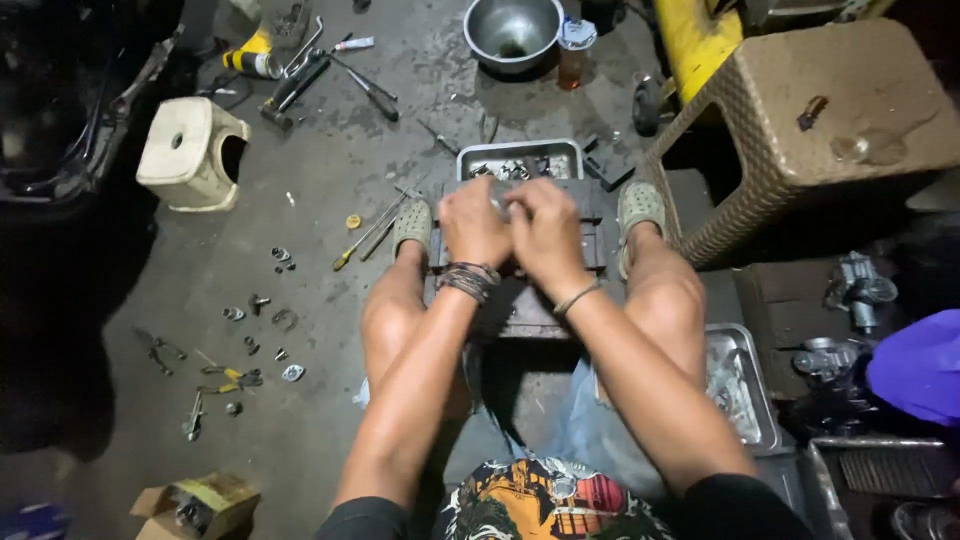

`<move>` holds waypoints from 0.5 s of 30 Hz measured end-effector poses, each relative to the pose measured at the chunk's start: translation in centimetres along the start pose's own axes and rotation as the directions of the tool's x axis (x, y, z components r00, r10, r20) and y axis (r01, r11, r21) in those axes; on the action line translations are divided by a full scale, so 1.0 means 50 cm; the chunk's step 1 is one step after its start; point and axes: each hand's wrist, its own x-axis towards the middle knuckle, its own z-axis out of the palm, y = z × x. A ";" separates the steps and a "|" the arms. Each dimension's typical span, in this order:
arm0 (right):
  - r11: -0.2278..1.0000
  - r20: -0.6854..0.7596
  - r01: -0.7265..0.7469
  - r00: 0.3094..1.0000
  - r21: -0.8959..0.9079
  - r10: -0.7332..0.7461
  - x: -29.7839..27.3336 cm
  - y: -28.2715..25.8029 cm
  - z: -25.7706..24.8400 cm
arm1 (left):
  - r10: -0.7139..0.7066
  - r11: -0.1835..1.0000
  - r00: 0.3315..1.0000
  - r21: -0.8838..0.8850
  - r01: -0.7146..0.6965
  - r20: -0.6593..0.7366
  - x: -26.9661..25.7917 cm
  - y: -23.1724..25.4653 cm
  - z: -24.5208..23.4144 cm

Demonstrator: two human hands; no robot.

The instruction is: The person scrubs a cylindrical metal part with a cloth or abrasive pad while seated. They repeatedly rub the surface, rotate the part, and occasionally dip it into a metal tray containing liquid.

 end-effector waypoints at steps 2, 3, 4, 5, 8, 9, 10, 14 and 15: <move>0.999 0.004 -0.021 1.000 0.029 0.021 0.002 0.014 -0.002 | 0.043 0.999 0.998 -0.007 -0.043 -0.038 -0.001 0.000 0.004; 0.996 0.012 -0.047 0.999 0.075 0.047 0.003 0.015 0.006 | 0.083 0.997 0.994 0.004 -0.083 -0.069 -0.003 -0.010 -0.002; 0.996 0.012 -0.046 0.999 0.079 0.045 0.009 0.028 -0.001 | 0.083 0.997 0.994 0.008 -0.083 -0.070 -0.009 0.004 -0.005; 0.995 0.006 -0.085 0.996 0.062 0.084 0.014 0.039 -0.006 | 0.126 0.992 0.990 0.000 -0.127 -0.063 -0.016 0.016 -0.010; 0.996 -0.006 -0.079 0.997 0.045 0.080 -0.002 0.004 -0.013 | 0.101 0.994 0.994 -0.042 -0.103 -0.042 -0.016 0.004 0.007; 0.998 -0.011 -0.027 1.000 0.048 0.028 -0.005 -0.020 -0.011 | 0.032 0.997 0.999 -0.071 -0.035 -0.033 -0.006 -0.010 0.016; 0.999 -0.013 -0.020 1.000 0.045 0.021 0.002 -0.016 -0.012 | 0.034 0.997 0.999 -0.074 -0.037 -0.040 0.000 -0.001 -0.004; 0.965 0.000 -0.183 0.982 0.186 0.187 0.021 0.089 -0.006 | 0.169 0.934 0.979 -0.299 -0.195 -0.113 0.009 0.035 -0.084; 0.926 0.024 -0.281 0.958 0.253 0.284 0.031 0.139 -0.007 | 0.234 0.864 0.964 -0.427 -0.267 -0.131 0.018 0.047 -0.100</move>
